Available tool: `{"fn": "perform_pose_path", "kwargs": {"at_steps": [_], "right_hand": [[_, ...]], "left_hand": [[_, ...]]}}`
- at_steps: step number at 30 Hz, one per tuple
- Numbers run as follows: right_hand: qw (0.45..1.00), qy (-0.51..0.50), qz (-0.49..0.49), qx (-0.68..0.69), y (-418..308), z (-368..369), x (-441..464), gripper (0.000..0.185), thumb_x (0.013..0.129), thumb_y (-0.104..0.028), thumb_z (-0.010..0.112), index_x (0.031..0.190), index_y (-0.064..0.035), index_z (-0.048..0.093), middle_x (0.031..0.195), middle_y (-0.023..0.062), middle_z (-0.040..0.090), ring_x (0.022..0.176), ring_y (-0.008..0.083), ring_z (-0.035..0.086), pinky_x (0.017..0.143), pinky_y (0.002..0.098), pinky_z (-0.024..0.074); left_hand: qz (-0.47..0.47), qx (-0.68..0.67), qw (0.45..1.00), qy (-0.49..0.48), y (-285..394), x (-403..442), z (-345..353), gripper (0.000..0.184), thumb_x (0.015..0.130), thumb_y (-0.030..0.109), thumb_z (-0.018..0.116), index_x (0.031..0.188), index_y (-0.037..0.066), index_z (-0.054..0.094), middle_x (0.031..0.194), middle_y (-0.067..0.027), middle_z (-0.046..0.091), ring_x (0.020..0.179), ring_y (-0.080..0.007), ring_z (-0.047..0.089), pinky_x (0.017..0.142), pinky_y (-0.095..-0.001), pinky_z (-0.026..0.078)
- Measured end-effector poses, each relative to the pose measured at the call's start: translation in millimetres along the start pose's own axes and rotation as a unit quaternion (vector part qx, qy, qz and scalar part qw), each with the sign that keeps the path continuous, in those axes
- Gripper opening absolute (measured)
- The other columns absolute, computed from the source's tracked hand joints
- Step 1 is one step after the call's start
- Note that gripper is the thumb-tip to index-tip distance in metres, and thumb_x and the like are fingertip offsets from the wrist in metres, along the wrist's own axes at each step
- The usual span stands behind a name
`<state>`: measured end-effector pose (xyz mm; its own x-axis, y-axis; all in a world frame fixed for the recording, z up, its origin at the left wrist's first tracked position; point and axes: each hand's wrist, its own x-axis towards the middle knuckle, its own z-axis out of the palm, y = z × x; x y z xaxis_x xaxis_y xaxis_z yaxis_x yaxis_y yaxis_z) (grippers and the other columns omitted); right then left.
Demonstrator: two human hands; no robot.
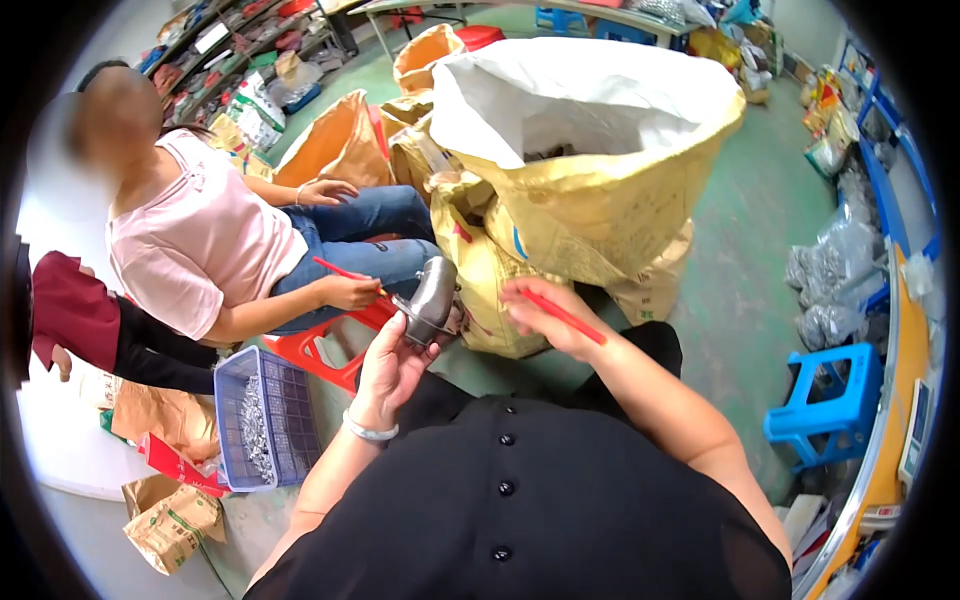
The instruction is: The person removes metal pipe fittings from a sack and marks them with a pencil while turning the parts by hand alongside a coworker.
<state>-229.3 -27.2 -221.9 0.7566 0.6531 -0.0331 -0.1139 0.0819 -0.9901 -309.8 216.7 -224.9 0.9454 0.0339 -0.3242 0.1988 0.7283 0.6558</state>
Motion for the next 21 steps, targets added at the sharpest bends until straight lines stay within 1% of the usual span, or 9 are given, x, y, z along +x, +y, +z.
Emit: {"fn": "perform_pose_path", "kwargs": {"at_steps": [1, 7, 11, 13, 15, 17, 18, 20, 21], "right_hand": [[1.0, 0.004, 0.014, 0.021, 7, -4, -3, 0.037, 0.086, -0.019, 0.057, 0.117, 0.0, 0.047, 0.112, 0.0069, 0.056, 0.086, 0.0117, 0.055, 0.074, 0.0252, 0.0451], [0.998, 0.016, 0.065, 0.01, 20, -25, -26, 0.041, 0.086, -0.02, 0.056, 0.119, 0.0021, 0.045, 0.114, 0.0113, 0.055, 0.091, 0.0151, 0.056, 0.075, 0.0269, 0.046], [0.996, 0.023, 0.089, 0.02, 20, -32, -28, 0.041, 0.086, -0.019, 0.057, 0.119, 0.0021, 0.045, 0.114, 0.0115, 0.055, 0.092, 0.0148, 0.056, 0.078, 0.0273, 0.046], [0.995, 0.021, 0.093, 0.016, 19, -35, -29, 0.041, 0.086, -0.019, 0.057, 0.119, 0.0017, 0.045, 0.114, 0.0109, 0.055, 0.091, 0.015, 0.056, 0.079, 0.0279, 0.046], [0.998, -0.002, 0.032, -0.051, 12, -39, -34, 0.039, 0.085, -0.019, 0.058, 0.117, 0.001, 0.048, 0.11, 0.0096, 0.057, 0.091, 0.0149, 0.057, 0.079, 0.0284, 0.046], [0.984, -0.026, 0.015, -0.177, -22, -37, -44, 0.033, 0.084, -0.018, 0.06, 0.11, 0.0001, 0.053, 0.101, 0.0084, 0.061, 0.09, 0.0156, 0.058, 0.078, 0.0295, 0.0463], [0.971, -0.035, -0.012, -0.238, -43, -37, -54, 0.029, 0.084, -0.018, 0.061, 0.106, -0.0003, 0.056, 0.096, 0.009, 0.063, 0.087, 0.017, 0.059, 0.076, 0.0299, 0.0468], [0.913, -0.042, -0.239, -0.328, -76, -44, -67, 0.028, 0.085, -0.018, 0.059, 0.107, -0.0009, 0.057, 0.098, 0.0111, 0.062, 0.085, 0.0226, 0.06, 0.075, 0.0321, 0.047], [0.887, -0.002, -0.295, -0.354, -103, -46, -73, 0.027, 0.086, -0.018, 0.057, 0.107, -0.0014, 0.057, 0.099, 0.0119, 0.062, 0.084, 0.0247, 0.059, 0.076, 0.0338, 0.0466]], "left_hand": [[-0.004, -0.004, 1.0, 0.018, 5, 6, -3, 0.026, 0.089, 0.026, 0.053, 0.105, 0.006, 0.052, 0.099, -0.009, 0.059, 0.087, -0.0219, 0.056, 0.072, -0.0324, 0.048], [-0.005, -0.034, 0.998, 0.06, 29, 47, -18, 0.031, 0.087, 0.028, 0.056, 0.106, 0.004, 0.052, 0.104, -0.0133, 0.057, 0.092, -0.0308, 0.054, 0.074, -0.0366, 0.047], [0.034, -0.08, 0.993, 0.084, 42, 75, -17, 0.031, 0.088, 0.028, 0.054, 0.105, 0.002, 0.051, 0.097, -0.0141, 0.057, 0.088, -0.0304, 0.054, 0.073, -0.0375, 0.048], [0.037, -0.094, 0.991, 0.084, 52, 83, -15, 0.031, 0.088, 0.028, 0.054, 0.107, 0.004, 0.051, 0.101, -0.0108, 0.057, 0.091, -0.0257, 0.053, 0.076, -0.0368, 0.047], [0.06, -0.107, 0.99, 0.075, 59, 93, -16, 0.031, 0.089, 0.029, 0.054, 0.106, 0.003, 0.052, 0.099, -0.011, 0.058, 0.089, -0.0264, 0.054, 0.075, -0.0365, 0.049], [0.139, -0.1, 0.985, -0.007, 77, 109, -24, 0.028, 0.091, 0.027, 0.051, 0.106, 0.003, 0.053, 0.099, -0.0115, 0.058, 0.089, -0.0265, 0.056, 0.076, -0.0364, 0.05], [0.208, -0.08, 0.974, -0.039, 88, 113, -17, 0.03, 0.092, 0.027, 0.049, 0.11, 0.003, 0.05, 0.107, -0.0122, 0.056, 0.096, -0.0266, 0.055, 0.081, -0.0371, 0.049], [0.242, -0.034, 0.964, 0.105, 108, 111, 16, 0.043, 0.092, 0.033, 0.047, 0.123, 0.003, 0.041, 0.119, -0.0148, 0.048, 0.106, -0.0272, 0.05, 0.093, -0.04, 0.042], [0.246, -0.012, 0.965, 0.087, 114, 106, 26, 0.044, 0.092, 0.032, 0.047, 0.124, 0.002, 0.04, 0.12, -0.0154, 0.048, 0.106, -0.0273, 0.05, 0.094, -0.0407, 0.041]]}}
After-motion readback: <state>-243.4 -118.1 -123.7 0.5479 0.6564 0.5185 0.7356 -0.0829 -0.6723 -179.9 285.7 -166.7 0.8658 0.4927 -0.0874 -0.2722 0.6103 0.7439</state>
